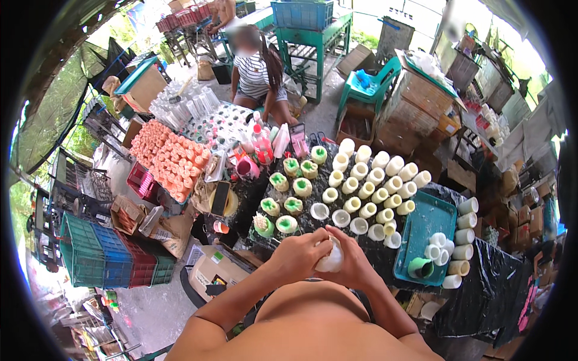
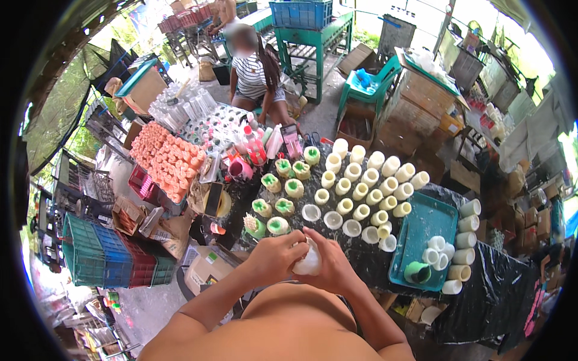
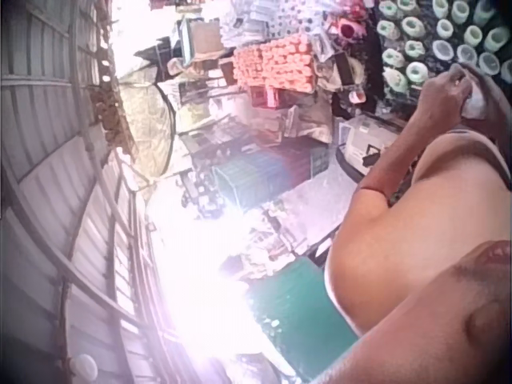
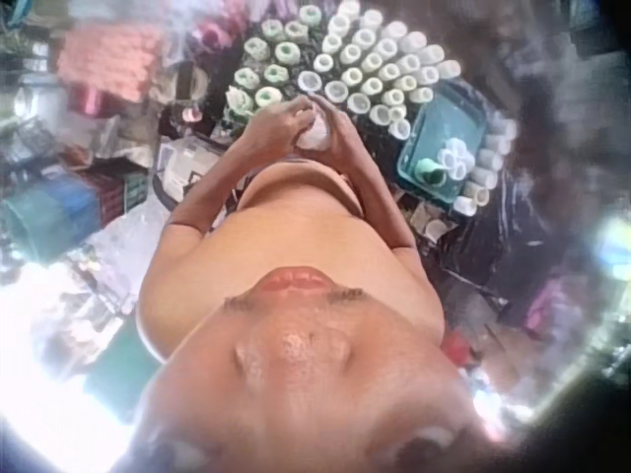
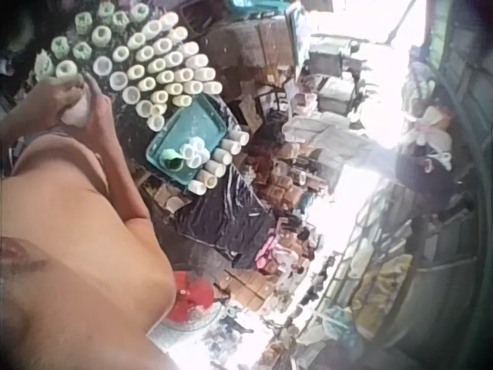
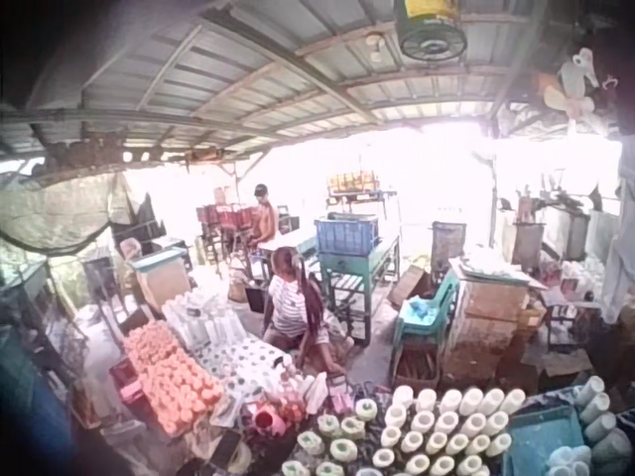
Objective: The person mixes green liquid in a bucket, then moves to a table to assemble white candle cups by inserting wicks and securing them with a small tool. The person handles multiple candle cups and wicks one at a time.
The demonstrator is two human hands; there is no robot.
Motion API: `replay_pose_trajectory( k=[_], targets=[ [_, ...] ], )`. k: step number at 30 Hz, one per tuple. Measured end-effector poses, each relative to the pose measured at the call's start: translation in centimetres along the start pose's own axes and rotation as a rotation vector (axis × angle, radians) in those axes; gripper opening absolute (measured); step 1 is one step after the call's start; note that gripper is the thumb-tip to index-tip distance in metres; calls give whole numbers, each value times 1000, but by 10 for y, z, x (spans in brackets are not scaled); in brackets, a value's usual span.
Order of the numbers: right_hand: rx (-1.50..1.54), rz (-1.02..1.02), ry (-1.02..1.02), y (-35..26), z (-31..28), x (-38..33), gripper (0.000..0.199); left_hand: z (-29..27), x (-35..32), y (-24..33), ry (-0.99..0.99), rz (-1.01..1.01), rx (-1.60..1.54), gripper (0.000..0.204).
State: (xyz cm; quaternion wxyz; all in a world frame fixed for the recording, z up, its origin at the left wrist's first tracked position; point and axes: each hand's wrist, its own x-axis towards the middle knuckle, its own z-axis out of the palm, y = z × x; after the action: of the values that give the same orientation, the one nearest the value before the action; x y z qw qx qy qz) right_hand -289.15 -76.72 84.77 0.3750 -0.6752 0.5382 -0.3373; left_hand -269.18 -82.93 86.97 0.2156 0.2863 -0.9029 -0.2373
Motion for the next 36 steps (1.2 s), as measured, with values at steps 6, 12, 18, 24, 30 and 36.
replay_pose_trajectory(
  k=[6,12,18,24,30,36],
  targets=[
    [97,66,41,-1,5,-1,85,-13,3,-1,16,57,9,24],
    [122,30,30,10,7,-3,83,-13,0,-11,48,55,73,20],
    [117,-72,-65,-1,-11,-2,71,-18,-1,-10,68,18,-15,16],
    [389,61,-200,33,2,-4,29,-2,-6,-4,-109,-35,-72,13],
    [787,238,-273,51,29,-12,15,3,-15,-12,-205,-177,-206,11],
    [728,335,-192,49,29,-12,14,0,-28,-16,-72,-281,-371,11]
  ],
)
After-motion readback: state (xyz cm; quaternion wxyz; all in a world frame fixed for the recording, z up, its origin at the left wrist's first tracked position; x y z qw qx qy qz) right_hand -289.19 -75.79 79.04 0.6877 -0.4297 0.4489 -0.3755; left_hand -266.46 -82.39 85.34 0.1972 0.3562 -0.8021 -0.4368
